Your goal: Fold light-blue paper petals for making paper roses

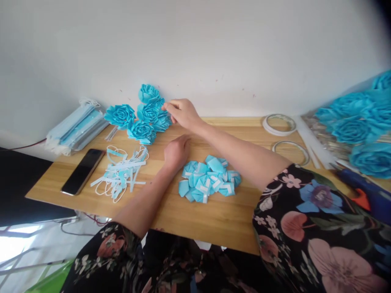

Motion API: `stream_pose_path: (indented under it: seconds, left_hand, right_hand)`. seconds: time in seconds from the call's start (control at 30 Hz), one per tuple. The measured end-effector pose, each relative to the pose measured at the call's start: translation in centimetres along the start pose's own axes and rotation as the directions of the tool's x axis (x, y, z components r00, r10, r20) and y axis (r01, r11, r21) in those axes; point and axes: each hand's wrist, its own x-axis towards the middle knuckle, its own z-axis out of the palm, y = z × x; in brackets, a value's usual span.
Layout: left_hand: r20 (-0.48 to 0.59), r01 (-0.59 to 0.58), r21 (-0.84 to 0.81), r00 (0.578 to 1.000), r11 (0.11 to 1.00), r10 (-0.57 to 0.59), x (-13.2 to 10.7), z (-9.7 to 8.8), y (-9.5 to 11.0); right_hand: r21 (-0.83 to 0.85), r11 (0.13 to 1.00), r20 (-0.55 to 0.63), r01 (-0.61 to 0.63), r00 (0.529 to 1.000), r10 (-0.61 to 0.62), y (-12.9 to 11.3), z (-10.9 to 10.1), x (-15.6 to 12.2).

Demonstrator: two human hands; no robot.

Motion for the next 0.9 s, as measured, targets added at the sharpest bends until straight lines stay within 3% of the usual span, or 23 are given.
stream_pose_path:
  seconds: [0.13, 0.2, 0.3, 0.37, 0.43, 0.5, 0.53, 0.63, 0.7, 0.83, 0.9]
  left_hand:
    - [-0.031, -0.025, -0.098, 0.999, 0.995, 0.022, -0.1, 0.2, 0.1]
    - [-0.098, -0.079, -0.18, 0.993, 0.98, 0.062, -0.7, -0.9, 0.8]
    - [-0.267, -0.158, -0.269, 0.96, 0.95, 0.084, -1.9, -5.0, 1.4]
    - [-0.402, -0.149, -0.296, 0.916, 0.943, 0.018, -2.6, -8.9, 0.5]
    - [-0.553, -0.159, -0.337, 0.831, 0.928, -0.058, -2.8, -12.5, -1.8]
    - [-0.647, -0.153, -0.384, 0.748, 0.911, -0.147, -2.6, -15.0, -5.0]
    - [-0.643, -0.118, -0.408, 0.741, 0.905, -0.194, -2.5, -15.6, -6.7]
    - [-0.579, -0.021, -0.462, 0.764, 0.886, -0.284, -2.1, -15.4, -10.7]
    - [-0.516, 0.026, -0.483, 0.799, 0.875, -0.309, -2.0, -14.2, -11.8]
    - [-0.471, 0.05, -0.495, 0.824, 0.867, -0.316, -1.2, -12.5, -11.2]
    - [-0.482, 0.028, -0.488, 0.825, 0.873, -0.296, -0.5, -12.4, -10.6]
  right_hand:
    - [0.028, 0.998, -0.077, -0.051, 0.996, 0.053, -1.3, -2.5, -2.3]
    - [0.039, 0.995, -0.13, -0.091, 0.987, 0.095, -2.0, -3.8, -3.9]
    - [0.067, 0.991, -0.195, -0.12, 0.972, 0.131, -2.8, -5.6, -6.8]
    - [0.09, 0.985, -0.246, -0.144, 0.956, 0.162, -3.2, -6.7, -9.1]
    - [0.122, 0.979, -0.303, -0.164, 0.933, 0.194, -3.5, -7.5, -11.3]
    - [0.164, 0.968, -0.365, -0.19, 0.9, 0.238, -3.6, -7.9, -13.4]
    - [0.182, 0.963, -0.396, -0.201, 0.881, 0.259, -3.4, -8.1, -14.4]
    - [0.216, 0.951, -0.46, -0.221, 0.836, 0.298, -2.3, -8.2, -16.6]
    - [0.244, 0.943, -0.498, -0.226, 0.805, 0.321, -1.3, -8.2, -17.5]
    - [0.291, 0.929, -0.567, -0.227, 0.742, 0.359, 0.1, -8.0, -18.3]
    - [0.283, 0.93, -0.573, -0.235, 0.737, 0.36, 0.2, -7.7, -18.5]
